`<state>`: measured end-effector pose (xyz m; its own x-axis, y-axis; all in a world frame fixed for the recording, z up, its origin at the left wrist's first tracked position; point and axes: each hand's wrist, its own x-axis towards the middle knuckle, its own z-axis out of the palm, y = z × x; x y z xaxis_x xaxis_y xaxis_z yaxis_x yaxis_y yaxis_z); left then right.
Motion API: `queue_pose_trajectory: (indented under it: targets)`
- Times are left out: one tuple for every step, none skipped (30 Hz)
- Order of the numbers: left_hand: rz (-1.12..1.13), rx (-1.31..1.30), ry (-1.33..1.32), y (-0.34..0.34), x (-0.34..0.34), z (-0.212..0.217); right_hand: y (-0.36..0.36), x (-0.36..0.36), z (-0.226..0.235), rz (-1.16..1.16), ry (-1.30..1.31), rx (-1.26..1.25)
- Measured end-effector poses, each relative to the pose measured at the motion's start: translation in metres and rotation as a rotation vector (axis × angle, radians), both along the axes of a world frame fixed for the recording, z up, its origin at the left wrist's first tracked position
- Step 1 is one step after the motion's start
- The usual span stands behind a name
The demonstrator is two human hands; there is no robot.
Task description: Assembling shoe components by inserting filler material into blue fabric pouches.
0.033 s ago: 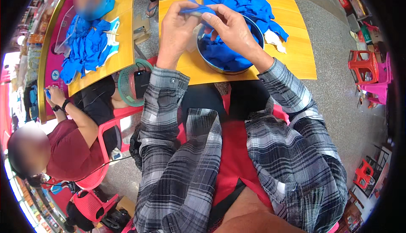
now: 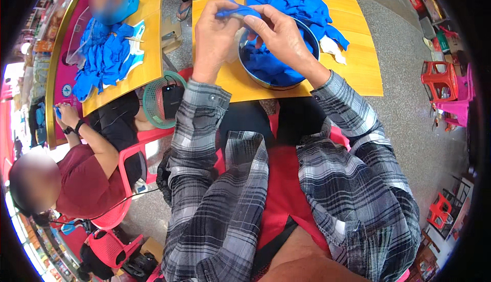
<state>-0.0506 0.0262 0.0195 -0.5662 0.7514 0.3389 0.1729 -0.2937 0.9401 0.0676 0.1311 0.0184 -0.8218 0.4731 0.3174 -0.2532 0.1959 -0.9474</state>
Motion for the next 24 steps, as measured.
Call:
queue_pose_trajectory:
  targets:
    - [0.144,0.052,0.116,0.005,0.000,-0.001,-0.002,0.000,0.002,-0.069,-0.047,0.116]
    - [0.287,0.103,0.232,0.009,0.001,-0.003,-0.005,-0.002,0.001,-0.068,-0.045,0.117]
    - [0.289,0.104,0.234,0.010,0.002,-0.004,-0.008,-0.006,-0.001,-0.090,0.010,0.087]
    - [0.449,0.032,0.391,0.013,0.005,-0.002,-0.009,-0.007,-0.003,-0.113,0.063,0.058]
    - [0.609,-0.042,0.548,0.014,0.008,0.000,-0.008,-0.007,-0.004,-0.114,0.063,0.059]
    - [0.609,-0.041,0.548,0.013,0.009,0.000,-0.007,-0.008,-0.006,-0.079,0.058,-0.013]
    - [0.587,-0.084,0.552,0.012,0.009,0.001,-0.007,-0.009,-0.006,-0.045,0.056,-0.085]
    - [0.565,-0.126,0.555,0.010,0.009,0.002,-0.006,-0.009,-0.007,-0.046,0.059,-0.084]
    - [0.564,-0.125,0.557,0.008,0.006,0.004,-0.005,-0.009,-0.007,0.008,0.038,-0.217]
    - [0.312,-0.053,0.213,0.004,0.002,0.007,-0.003,-0.007,-0.008,0.062,0.015,-0.351]
    - [0.057,0.017,-0.129,0.000,-0.002,0.010,0.000,-0.005,-0.007,0.059,0.016,-0.352]
    - [-0.081,0.096,-0.185,-0.004,-0.003,0.012,0.004,-0.003,-0.005,0.077,0.014,-0.424]
    - [-0.080,0.095,-0.184,-0.005,-0.003,0.011,0.006,-0.003,-0.002,0.101,0.012,-0.496]
    - [-0.099,0.107,-0.197,-0.006,-0.004,0.009,0.006,-0.001,0.000,0.114,0.016,-0.491]
    - [-0.119,0.119,-0.211,-0.007,-0.004,0.007,0.005,-0.002,0.000,0.116,0.017,-0.492]
    - [-0.120,0.120,-0.211,-0.007,-0.005,0.006,0.006,-0.002,0.000,0.141,0.018,-0.487]
    - [-0.096,0.094,-0.205,-0.007,-0.006,0.006,0.007,-0.002,-0.001,0.165,0.020,-0.480]
    - [-0.071,0.068,-0.199,-0.006,-0.006,0.005,0.006,-0.001,-0.001,0.164,0.019,-0.479]
    - [-0.071,0.068,-0.199,-0.005,-0.006,0.005,0.003,-0.002,-0.001,0.134,0.027,-0.418]
    - [-0.016,0.069,-0.164,-0.002,-0.004,0.004,0.001,-0.002,-0.001,0.104,0.035,-0.357]
    - [0.038,0.069,-0.128,0.001,-0.003,0.003,0.000,-0.002,-0.001,0.104,0.034,-0.357]
    - [0.039,0.069,-0.128,0.004,-0.001,0.003,-0.002,-0.002,-0.001,0.077,0.047,-0.277]
    - [0.100,0.115,-0.095,0.008,0.002,0.003,-0.003,-0.002,0.000,0.050,0.061,-0.197]
    - [0.161,0.161,-0.062,0.011,0.003,0.003,-0.005,-0.003,-0.001,0.050,0.062,-0.197]
